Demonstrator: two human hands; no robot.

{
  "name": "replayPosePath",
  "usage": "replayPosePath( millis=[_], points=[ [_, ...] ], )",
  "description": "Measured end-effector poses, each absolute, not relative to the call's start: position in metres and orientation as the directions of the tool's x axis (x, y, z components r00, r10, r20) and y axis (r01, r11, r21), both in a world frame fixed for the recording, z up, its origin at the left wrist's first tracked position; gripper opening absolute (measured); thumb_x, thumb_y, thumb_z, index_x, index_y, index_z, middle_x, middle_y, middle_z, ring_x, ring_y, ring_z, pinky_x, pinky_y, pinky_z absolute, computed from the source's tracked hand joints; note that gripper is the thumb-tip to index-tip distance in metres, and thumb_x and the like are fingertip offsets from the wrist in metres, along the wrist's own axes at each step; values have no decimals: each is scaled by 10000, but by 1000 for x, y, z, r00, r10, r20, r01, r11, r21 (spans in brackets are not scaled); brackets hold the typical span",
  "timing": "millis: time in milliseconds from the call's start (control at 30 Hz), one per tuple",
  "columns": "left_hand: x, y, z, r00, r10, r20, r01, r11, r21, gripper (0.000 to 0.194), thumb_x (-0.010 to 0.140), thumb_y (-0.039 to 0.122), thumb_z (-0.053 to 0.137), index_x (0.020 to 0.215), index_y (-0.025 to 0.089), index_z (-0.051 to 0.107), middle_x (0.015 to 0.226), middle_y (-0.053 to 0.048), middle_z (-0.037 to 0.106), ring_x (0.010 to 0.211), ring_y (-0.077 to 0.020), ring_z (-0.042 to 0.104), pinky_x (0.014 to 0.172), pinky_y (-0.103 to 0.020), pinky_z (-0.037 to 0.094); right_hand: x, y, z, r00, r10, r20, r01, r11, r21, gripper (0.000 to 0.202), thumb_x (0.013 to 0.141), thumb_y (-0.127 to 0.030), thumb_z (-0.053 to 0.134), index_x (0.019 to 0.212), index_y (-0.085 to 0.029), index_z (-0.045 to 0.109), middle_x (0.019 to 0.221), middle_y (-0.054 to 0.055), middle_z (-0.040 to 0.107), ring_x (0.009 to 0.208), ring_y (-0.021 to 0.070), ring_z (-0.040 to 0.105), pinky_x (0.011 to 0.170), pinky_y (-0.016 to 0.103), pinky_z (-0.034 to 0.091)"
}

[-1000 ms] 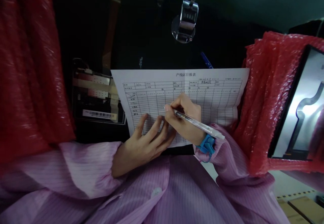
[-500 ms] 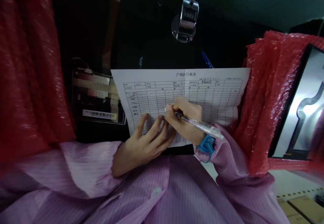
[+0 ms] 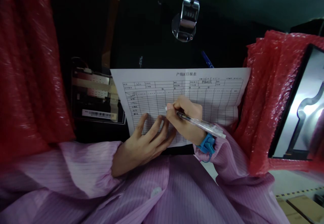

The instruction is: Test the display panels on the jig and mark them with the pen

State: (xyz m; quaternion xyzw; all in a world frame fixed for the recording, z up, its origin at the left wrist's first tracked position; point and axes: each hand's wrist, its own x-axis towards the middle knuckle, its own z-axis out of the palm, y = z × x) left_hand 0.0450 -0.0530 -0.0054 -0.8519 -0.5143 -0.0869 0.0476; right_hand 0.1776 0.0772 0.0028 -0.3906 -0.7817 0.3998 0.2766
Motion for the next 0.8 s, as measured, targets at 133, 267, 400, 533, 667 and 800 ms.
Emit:
replayPosePath(
  millis=[133, 267, 400, 533, 667, 800],
  points=[
    [45, -53, -6, 455, 867, 201, 885, -466, 5, 410, 972, 258, 473, 1350, 142, 581, 1317, -151, 632, 1235, -337, 558, 951, -575, 531, 179, 77, 2, -524, 843, 125, 394, 370, -842, 273, 916, -214, 604, 677, -204, 473, 553, -58, 506, 487, 70, 471, 472, 218, 382],
    [45, -53, -6, 460, 865, 199, 884, -468, -9, 403, 980, 259, 463, 1348, 154, 590, 1314, -136, 641, 1225, -326, 564, 931, -568, 558, 179, 76, 1, -516, 848, 120, 401, 363, -841, 277, 921, -231, 602, 679, -206, 470, 554, -57, 505, 489, 72, 473, 471, 218, 390],
    [45, -53, -6, 456, 868, 197, 887, -462, -14, 426, 987, 269, 459, 1378, 155, 583, 1317, -128, 639, 1233, -320, 558, 934, -560, 569, 179, 77, 1, -524, 843, 122, 394, 366, -843, 272, 928, -222, 599, 685, -203, 478, 556, -61, 507, 488, 66, 472, 473, 213, 389],
    [45, -53, -5, 450, 873, 189, 890, -455, -14, 429, 1004, 286, 438, 1391, 181, 590, 1310, -112, 639, 1234, -311, 553, 942, -552, 571, 181, 77, 0, -534, 838, 114, 390, 364, -846, 249, 934, -225, 601, 706, -203, 504, 577, -57, 520, 509, 71, 491, 498, 219, 410],
    [44, -53, -5, 457, 868, 196, 886, -463, -16, 429, 1008, 282, 425, 1384, 169, 599, 1298, -122, 639, 1226, -313, 557, 946, -544, 559, 182, 76, -1, -532, 842, 95, 392, 344, -853, 253, 940, -247, 596, 713, -206, 494, 588, -53, 530, 518, 77, 502, 504, 229, 411],
    [44, -54, -5, 461, 867, 192, 883, -470, 2, 444, 1003, 292, 444, 1402, 153, 580, 1306, -127, 634, 1232, -327, 554, 947, -563, 543, 181, 77, -1, -544, 831, 115, 385, 369, -846, 266, 949, -254, 595, 708, -204, 492, 582, -52, 536, 517, 75, 509, 501, 225, 410]
  ],
)
